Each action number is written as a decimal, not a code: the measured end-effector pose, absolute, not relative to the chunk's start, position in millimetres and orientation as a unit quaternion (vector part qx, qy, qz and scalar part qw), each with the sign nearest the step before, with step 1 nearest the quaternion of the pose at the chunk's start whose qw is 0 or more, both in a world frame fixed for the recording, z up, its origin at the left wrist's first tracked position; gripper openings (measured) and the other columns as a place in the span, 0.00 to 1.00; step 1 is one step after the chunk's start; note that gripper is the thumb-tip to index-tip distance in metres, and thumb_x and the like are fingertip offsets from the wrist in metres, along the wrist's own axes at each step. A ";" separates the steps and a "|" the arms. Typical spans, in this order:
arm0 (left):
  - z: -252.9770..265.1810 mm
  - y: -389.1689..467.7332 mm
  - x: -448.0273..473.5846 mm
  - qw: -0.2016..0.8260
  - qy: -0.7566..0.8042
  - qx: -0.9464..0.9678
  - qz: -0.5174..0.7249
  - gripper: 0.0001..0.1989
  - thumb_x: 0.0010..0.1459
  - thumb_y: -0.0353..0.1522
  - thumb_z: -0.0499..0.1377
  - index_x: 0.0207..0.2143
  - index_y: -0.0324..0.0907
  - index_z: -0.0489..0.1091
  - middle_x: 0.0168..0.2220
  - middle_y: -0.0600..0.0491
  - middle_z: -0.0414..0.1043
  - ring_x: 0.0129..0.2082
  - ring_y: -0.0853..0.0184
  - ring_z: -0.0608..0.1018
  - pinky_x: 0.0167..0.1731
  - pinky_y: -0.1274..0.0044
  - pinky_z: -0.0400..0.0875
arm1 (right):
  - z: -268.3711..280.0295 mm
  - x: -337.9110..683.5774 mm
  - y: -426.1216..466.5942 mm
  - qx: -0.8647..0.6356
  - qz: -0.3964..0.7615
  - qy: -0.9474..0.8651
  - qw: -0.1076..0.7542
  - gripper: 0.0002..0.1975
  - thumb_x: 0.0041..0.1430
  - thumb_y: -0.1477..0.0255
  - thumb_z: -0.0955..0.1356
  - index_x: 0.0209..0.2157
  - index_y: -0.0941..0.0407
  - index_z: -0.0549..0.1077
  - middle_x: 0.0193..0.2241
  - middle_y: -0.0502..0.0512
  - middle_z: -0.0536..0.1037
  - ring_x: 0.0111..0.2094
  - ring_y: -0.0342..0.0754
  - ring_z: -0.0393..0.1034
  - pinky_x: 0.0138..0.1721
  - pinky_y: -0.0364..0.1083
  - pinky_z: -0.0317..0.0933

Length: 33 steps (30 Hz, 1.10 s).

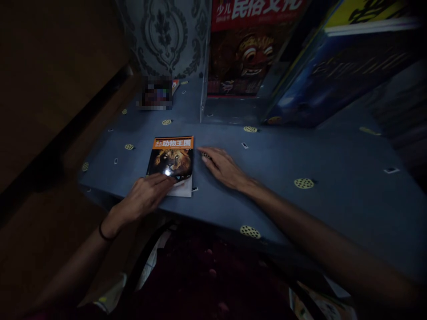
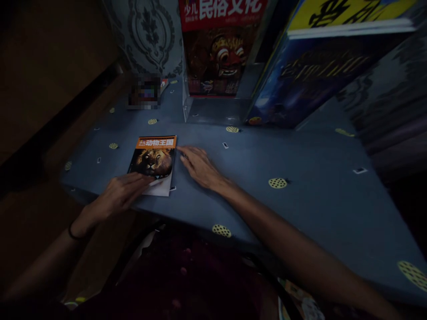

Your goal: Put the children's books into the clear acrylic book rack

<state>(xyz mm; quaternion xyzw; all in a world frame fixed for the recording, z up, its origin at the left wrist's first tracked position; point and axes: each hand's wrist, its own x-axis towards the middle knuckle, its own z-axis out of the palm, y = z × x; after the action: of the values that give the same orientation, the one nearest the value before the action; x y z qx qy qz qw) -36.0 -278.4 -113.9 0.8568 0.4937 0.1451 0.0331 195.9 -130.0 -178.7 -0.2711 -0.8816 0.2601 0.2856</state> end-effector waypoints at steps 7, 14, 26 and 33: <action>-113.9 -278.8 -34.7 0.024 0.485 0.865 0.123 0.15 0.70 0.34 0.50 0.49 0.40 0.73 0.45 0.47 0.78 0.43 0.62 0.80 0.40 0.70 0.77 | -169.1 197.7 -141.7 -0.243 0.303 -0.864 0.320 0.17 0.71 0.68 0.58 0.57 0.50 0.68 0.52 0.57 0.77 0.54 0.53 0.70 0.56 0.61 0.64; -126.4 -288.5 -35.5 0.003 0.498 0.857 0.133 0.16 0.68 0.37 0.54 0.52 0.39 0.71 0.49 0.45 0.77 0.45 0.60 0.79 0.43 0.66 0.78 | -149.3 197.2 -193.0 -0.134 0.283 -0.896 0.316 0.15 0.70 0.73 0.60 0.52 0.55 0.73 0.40 0.58 0.81 0.43 0.50 0.74 0.46 0.56 0.70; -140.5 -258.2 -74.0 -0.005 0.708 0.671 0.221 0.21 0.66 0.38 0.54 0.58 0.40 0.65 0.52 0.42 0.74 0.52 0.53 0.75 0.52 0.57 0.71 | -161.0 190.3 -191.3 -0.235 0.291 -0.880 0.291 0.14 0.67 0.72 0.63 0.51 0.54 0.74 0.51 0.61 0.78 0.53 0.55 0.71 0.53 0.62 0.67; -151.9 -235.1 -78.4 0.154 0.708 0.569 0.390 0.27 0.58 0.37 0.60 0.59 0.42 0.65 0.50 0.45 0.76 0.49 0.56 0.77 0.51 0.62 0.70 | -175.9 174.4 -179.2 -0.280 0.266 -0.881 0.276 0.23 0.63 0.71 0.65 0.60 0.51 0.68 0.61 0.62 0.69 0.62 0.63 0.62 0.58 0.71 0.60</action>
<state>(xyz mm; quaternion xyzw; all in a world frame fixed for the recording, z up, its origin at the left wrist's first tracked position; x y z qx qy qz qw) -78.4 -235.1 -151.9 0.5687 0.7079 0.3895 0.1541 174.4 -179.2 -175.9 -0.2796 -0.8805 0.2656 0.2756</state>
